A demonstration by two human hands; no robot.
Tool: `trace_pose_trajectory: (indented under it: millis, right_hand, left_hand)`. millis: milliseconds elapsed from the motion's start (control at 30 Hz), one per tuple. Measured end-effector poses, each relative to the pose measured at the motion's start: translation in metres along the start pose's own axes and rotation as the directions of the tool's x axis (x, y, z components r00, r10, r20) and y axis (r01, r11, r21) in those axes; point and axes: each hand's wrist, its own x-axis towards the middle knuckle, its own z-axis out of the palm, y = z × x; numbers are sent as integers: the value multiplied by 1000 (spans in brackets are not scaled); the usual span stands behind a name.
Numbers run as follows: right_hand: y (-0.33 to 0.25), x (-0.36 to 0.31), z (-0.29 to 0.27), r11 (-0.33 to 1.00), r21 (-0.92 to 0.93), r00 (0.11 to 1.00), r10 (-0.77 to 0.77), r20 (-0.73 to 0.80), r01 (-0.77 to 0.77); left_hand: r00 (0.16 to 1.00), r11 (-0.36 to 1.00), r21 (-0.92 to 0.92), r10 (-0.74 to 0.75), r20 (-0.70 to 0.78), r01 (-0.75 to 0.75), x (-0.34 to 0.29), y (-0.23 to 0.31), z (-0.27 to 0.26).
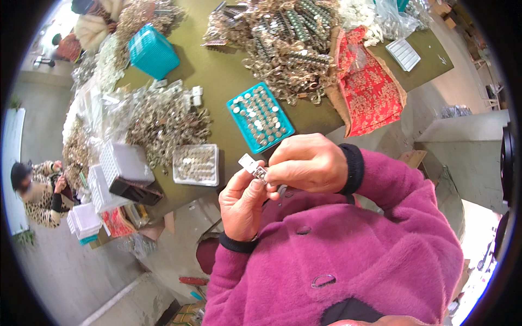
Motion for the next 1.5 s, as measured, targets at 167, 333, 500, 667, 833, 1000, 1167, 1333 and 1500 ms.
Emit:
trace_pose_trajectory:
  millis: [167, 333, 500, 667, 833, 1000, 1167, 1333, 1500]
  right_hand:
    - [-18, 26, 30, 978, -141, 975, -127, 182, 154]
    - [-33, 44, 47, 950, -166, 883, -168, 437, 263]
    - [-39, 62, 65, 951, -77, 753, -186, 631, 300]
    - [-47, 80, 84, 917, -118, 654, -176, 736, 380]
    - [-52, 91, 98, 855, -151, 579, -196, 791, 496]
    - [-44, 96, 107, 863, -173, 527, -122, 841, 475]
    - [-36, 91, 118, 888, -312, 663, 10, 749, 338]
    - [-38, 72, 132, 901, -430, 881, 150, 448, 65]
    - [-28, 64, 142, 929, -162, 912, 361, 193, -333]
  left_hand:
    - [998, 991, 119, 58, 21, -60, -31, 4, -26]
    - [992, 989, -139, 63, 108, -48, -50, -6, -52]
    - [984, 970, -241, 12, 176, 31, -64, -8, -77]
    - [983, 953, -302, 28, 184, 29, -70, -10, -92]
    - [986, 937, -342, 115, 123, -67, -71, -10, -101]
    - [990, 937, -349, 50, 134, 0, -66, -5, -105]
    - [992, 952, -279, 130, -2, -125, -62, -2, -107]
    - [953, 911, -283, 296, -58, -300, -57, 1, -110]
    - [977, 912, -351, 205, -61, -213, -53, 9, -117]
